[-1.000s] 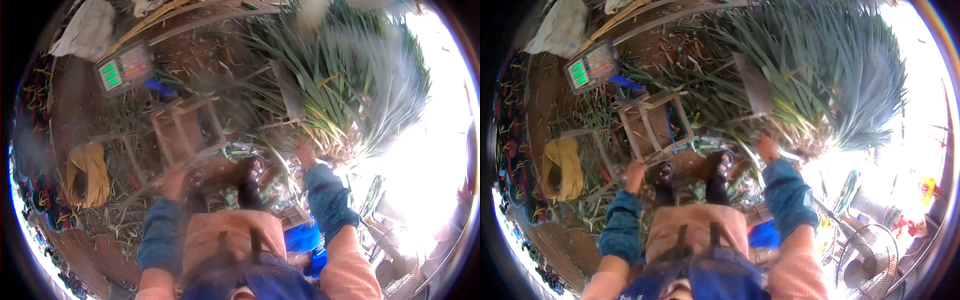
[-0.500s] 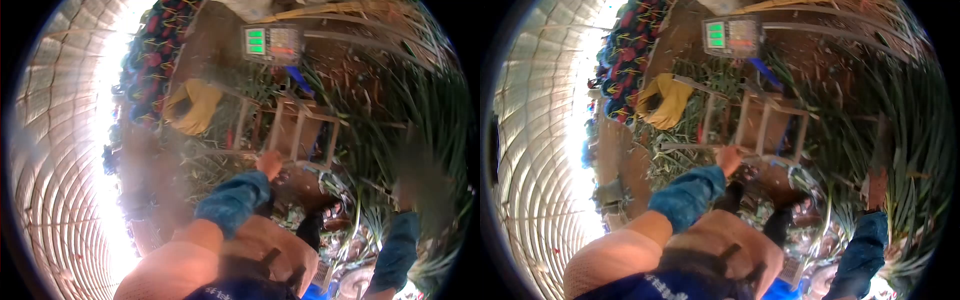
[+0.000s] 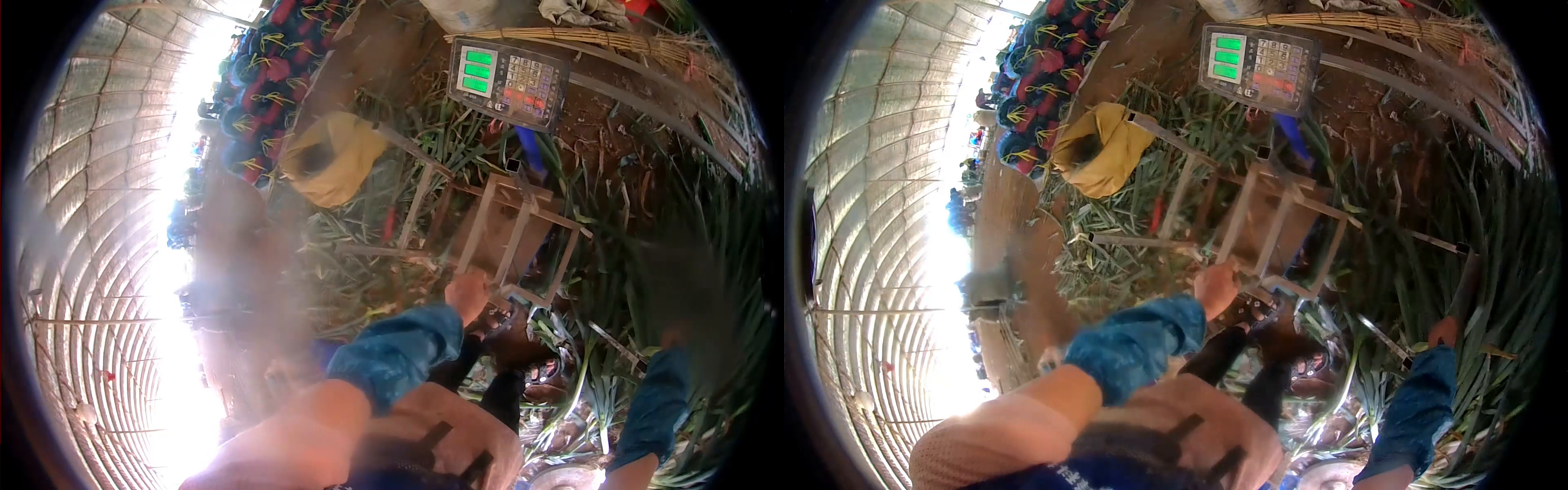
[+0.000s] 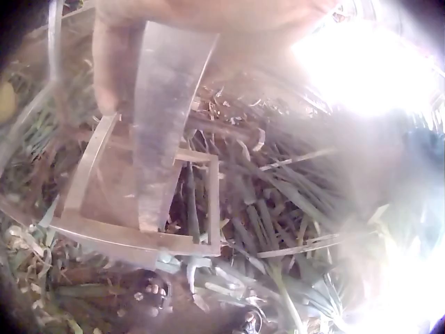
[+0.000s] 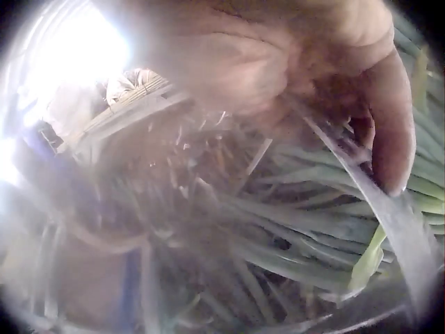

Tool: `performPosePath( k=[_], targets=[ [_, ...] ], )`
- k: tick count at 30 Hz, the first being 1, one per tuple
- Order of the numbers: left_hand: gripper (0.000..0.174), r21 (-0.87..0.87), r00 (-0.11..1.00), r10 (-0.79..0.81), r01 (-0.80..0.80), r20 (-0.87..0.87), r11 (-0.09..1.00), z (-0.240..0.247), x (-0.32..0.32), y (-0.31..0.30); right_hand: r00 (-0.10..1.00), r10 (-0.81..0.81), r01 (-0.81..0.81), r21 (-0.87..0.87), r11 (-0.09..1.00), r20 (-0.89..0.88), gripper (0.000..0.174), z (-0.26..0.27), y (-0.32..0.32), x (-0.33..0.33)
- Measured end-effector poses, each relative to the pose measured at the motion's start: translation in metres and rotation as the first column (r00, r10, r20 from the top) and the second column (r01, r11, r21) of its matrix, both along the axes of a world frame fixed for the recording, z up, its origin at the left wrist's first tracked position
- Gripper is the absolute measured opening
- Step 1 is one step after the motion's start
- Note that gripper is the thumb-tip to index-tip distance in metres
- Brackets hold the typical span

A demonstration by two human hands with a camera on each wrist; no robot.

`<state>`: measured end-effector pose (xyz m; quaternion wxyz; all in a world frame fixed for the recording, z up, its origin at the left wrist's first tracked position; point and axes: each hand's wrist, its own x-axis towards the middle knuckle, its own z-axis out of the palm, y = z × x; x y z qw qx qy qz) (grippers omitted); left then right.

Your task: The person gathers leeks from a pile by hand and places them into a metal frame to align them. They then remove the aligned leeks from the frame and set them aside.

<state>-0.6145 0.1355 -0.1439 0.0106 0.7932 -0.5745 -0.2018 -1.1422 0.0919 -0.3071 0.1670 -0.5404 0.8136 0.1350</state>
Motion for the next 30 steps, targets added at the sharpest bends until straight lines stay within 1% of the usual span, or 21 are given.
performPosePath(
  k=[2, 4, 5, 6, 7, 9, 10, 11, 13, 16, 18, 21, 23, 25, 27, 28, 29, 30],
  targets=[
    [0.019, -0.006, 0.999, 0.017, -0.017, -0.039, 1.000, 0.008, -0.001, 0.000, 0.995, -0.045, 0.048, -0.023, 0.999, 0.091, 0.039, 0.013, 0.000, -0.006],
    [0.019, 0.014, 0.972, 0.126, -0.125, -0.198, 0.992, 0.000, 0.006, 0.000, 0.975, -0.102, 0.115, -0.055, 0.992, 0.196, 0.038, 0.033, -0.002, -0.013],
    [0.017, 0.058, 0.966, 0.137, -0.127, -0.219, 0.990, -0.003, 0.006, 0.000, 0.945, -0.154, 0.179, -0.062, 0.982, 0.288, 0.038, 0.042, 0.001, -0.018],
    [0.016, 0.103, 0.959, 0.150, -0.128, -0.239, 0.986, 0.009, 0.001, -0.005, 0.901, -0.207, 0.246, -0.056, 0.968, 0.382, 0.038, 0.057, 0.004, -0.021],
    [0.014, 0.172, 0.972, 0.128, -0.094, -0.199, 0.981, 0.029, -0.004, -0.010, 0.844, -0.259, 0.310, -0.032, 0.950, 0.470, 0.037, 0.071, 0.008, -0.022],
    [0.013, 0.214, 0.990, 0.065, -0.038, -0.124, 0.976, 0.040, -0.004, -0.015, 0.680, -0.390, 0.444, 0.075, 0.893, 0.620, 0.037, 0.096, 0.023, -0.018],
    [0.013, 0.189, 0.996, 0.028, -0.010, -0.090, 0.982, 0.028, -0.001, -0.011, 0.591, -0.452, 0.497, 0.139, 0.856, 0.668, 0.036, 0.106, 0.036, -0.014],
    [0.014, 0.166, 0.998, -0.008, 0.017, -0.055, 0.986, 0.021, 0.001, -0.008, 0.517, -0.503, 0.538, 0.194, 0.820, 0.693, 0.036, 0.118, 0.049, -0.007],
    [0.014, 0.147, 0.998, -0.015, 0.025, -0.067, 0.989, 0.024, 0.001, -0.008, 0.384, -0.591, 0.600, 0.295, 0.743, 0.709, 0.035, 0.141, 0.077, 0.012],
    [0.015, 0.114, 0.996, -0.033, 0.043, -0.086, 0.993, 0.020, 0.004, -0.007, 0.236, -0.691, 0.660, 0.409, 0.630, 0.683, 0.035, 0.164, 0.119, 0.047],
    [0.015, 0.105, 0.996, -0.035, 0.044, -0.081, 0.993, 0.015, 0.004, -0.004, 0.232, -0.684, 0.696, 0.374, 0.613, 0.691, 0.035, 0.161, 0.150, 0.061],
    [0.017, 0.107, 0.997, -0.032, 0.039, -0.065, 0.993, 0.009, 0.005, -0.005, 0.237, -0.587, 0.669, 0.309, 0.676, 0.774, 0.031, 0.176, 0.199, 0.070],
    [0.020, 0.113, 0.995, -0.049, 0.058, -0.081, 0.992, 0.012, 0.005, -0.004, 0.239, -0.565, 0.660, 0.295, 0.691, 0.790, 0.029, 0.177, 0.222, 0.071],
    [0.019, 0.226, 0.961, -0.275, 0.260, 0.036, 0.939, 0.022, 0.011, -0.013, 0.260, -0.546, 0.640, 0.281, 0.715, 0.796, 0.027, 0.172, 0.237, 0.070],
    [0.018, 0.262, 0.977, -0.211, 0.212, -0.033, 0.942, 0.036, 0.007, -0.015, 0.320, -0.522, 0.591, 0.264, 0.762, 0.790, 0.025, 0.161, 0.255, 0.061],
    [0.018, 0.280, 0.982, -0.176, 0.188, -0.065, 0.941, 0.044, 0.004, -0.018, 0.370, -0.499, 0.553, 0.246, 0.796, 0.784, 0.024, 0.158, 0.262, 0.058],
    [0.018, 0.216, 0.992, -0.116, 0.125, -0.058, 0.968, 0.029, 0.005, -0.014, 0.424, -0.475, 0.513, 0.227, 0.828, 0.772, 0.023, 0.151, 0.273, 0.052],
    [0.020, 0.148, 0.997, -0.056, 0.064, -0.057, 0.987, 0.014, 0.006, -0.009, 0.454, -0.450, 0.491, 0.205, 0.847, 0.769, 0.023, 0.147, 0.278, 0.050]
  ],
)
